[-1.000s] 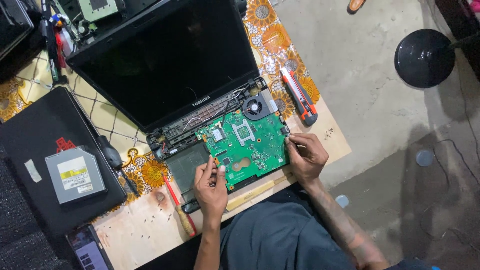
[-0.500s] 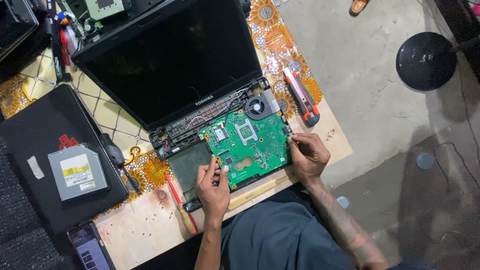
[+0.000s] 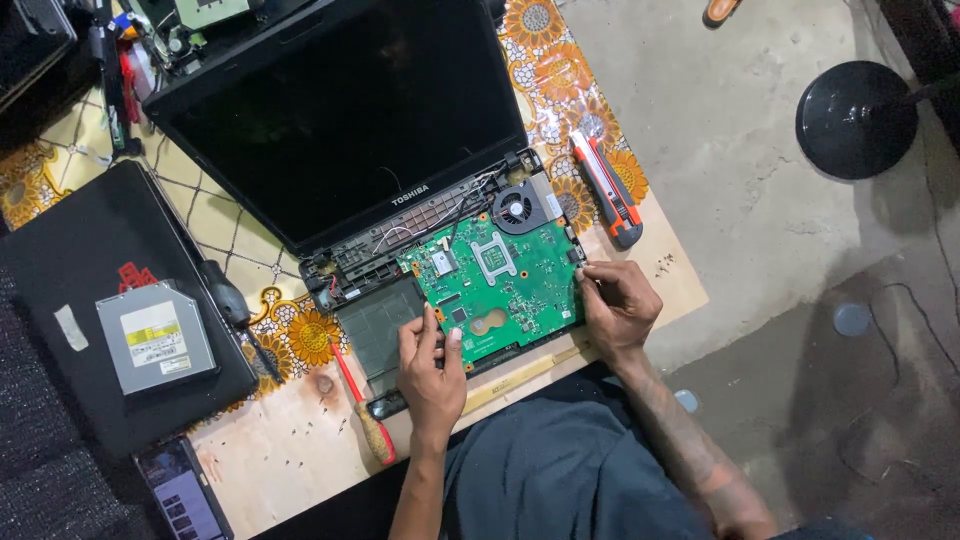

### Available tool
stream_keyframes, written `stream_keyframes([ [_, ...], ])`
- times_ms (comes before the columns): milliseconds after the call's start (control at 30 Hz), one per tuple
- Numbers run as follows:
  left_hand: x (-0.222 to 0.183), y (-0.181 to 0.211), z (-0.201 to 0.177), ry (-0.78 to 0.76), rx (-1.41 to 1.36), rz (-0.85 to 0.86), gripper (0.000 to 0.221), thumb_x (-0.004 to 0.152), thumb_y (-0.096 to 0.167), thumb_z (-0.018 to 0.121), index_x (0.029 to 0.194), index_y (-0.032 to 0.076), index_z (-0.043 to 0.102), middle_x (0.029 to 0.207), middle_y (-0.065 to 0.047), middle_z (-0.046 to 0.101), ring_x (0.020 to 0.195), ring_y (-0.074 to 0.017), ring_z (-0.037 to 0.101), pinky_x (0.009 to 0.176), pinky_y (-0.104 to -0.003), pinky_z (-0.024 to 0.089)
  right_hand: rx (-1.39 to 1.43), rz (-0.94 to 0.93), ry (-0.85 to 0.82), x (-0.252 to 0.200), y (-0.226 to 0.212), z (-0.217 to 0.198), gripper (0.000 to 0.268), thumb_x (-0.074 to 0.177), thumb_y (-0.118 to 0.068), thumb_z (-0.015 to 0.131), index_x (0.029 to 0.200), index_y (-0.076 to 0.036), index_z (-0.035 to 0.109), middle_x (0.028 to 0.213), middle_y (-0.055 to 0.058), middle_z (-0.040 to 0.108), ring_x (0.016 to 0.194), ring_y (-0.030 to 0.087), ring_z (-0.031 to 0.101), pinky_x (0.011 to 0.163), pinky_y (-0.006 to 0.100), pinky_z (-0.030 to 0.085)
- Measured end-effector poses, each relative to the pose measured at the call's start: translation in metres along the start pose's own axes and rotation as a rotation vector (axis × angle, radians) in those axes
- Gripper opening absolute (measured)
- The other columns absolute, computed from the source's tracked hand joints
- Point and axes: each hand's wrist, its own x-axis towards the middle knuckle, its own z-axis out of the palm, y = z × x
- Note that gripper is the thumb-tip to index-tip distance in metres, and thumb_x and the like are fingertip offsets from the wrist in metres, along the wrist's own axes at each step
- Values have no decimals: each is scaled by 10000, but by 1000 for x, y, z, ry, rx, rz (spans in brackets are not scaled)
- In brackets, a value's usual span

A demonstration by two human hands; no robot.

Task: Cleaning the internal chassis of a laptop with a brush and then installing and connecting the motherboard.

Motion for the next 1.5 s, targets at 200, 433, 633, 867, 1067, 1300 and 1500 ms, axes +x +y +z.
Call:
stream_keyframes([
  [200, 2, -3, 3, 43, -4, -19, 444, 950, 214, 603, 1343, 14, 551, 1005, -143, 614, 776, -317, 680, 665, -448, 582, 4, -45, 7, -2, 2, 1, 124, 736, 113, 789, 791, 10, 747, 756, 183, 695, 710, 304, 708, 581, 300, 520],
  [433, 4, -7, 3, 48, -56, -4, 436, 941, 164, 627, 1330, -18, 551, 983, -146, 591, 877, -290, 664, 691, -366, 578, 10, 5, 19, 2, 0, 0, 145, 721, 129, 776, 776, -2, 745, 732, 178, 691, 608, 238, 669, 464, 265, 440],
  [633, 2, -18, 4, 51, -169, 13, 468, 922, 147, 657, 1338, -30, 537, 948, -147, 567, 871, -250, 645, 658, -316, 564, 8, 17, 37, 2, -2, 2, 146, 714, 137, 756, 772, 4, 739, 729, 181, 682, 604, 256, 660, 462, 275, 434],
  [867, 2, -27, 6, 107, -276, 85, 503, 888, 152, 698, 1332, -27, 543, 968, -152, 563, 858, -221, 630, 615, -288, 551, -59, 25, 7, 6, 0, 2, 153, 703, 104, 746, 759, -38, 731, 700, 130, 661, 562, 237, 618, 452, 295, 424],
  [1067, -1, -21, 5, 131, -331, 111, 486, 892, 127, 690, 1329, -29, 547, 995, -160, 592, 842, -210, 619, 618, -315, 545, -23, 26, 30, 3, 3, 5, 150, 700, 110, 739, 759, -27, 731, 691, 134, 652, 572, 229, 621, 476, 294, 431],
  [1300, -2, -23, 3, 131, -317, 160, 499, 863, 140, 725, 1312, -12, 572, 1032, -168, 625, 842, -219, 639, 653, -323, 545, -6, -11, 47, 0, 9, 7, 146, 702, 114, 731, 761, -20, 722, 708, 142, 653, 598, 251, 632, 489, 291, 438],
  [1500, -1, -14, 1, 73, -188, 174, 527, 875, 149, 715, 1337, -28, 531, 1069, -214, 605, 889, -333, 650, 705, -449, 543, -20, -28, 53, 0, 9, 8, 145, 699, 110, 735, 751, -23, 711, 722, 127, 652, 610, 243, 619, 527, 294, 451],
])
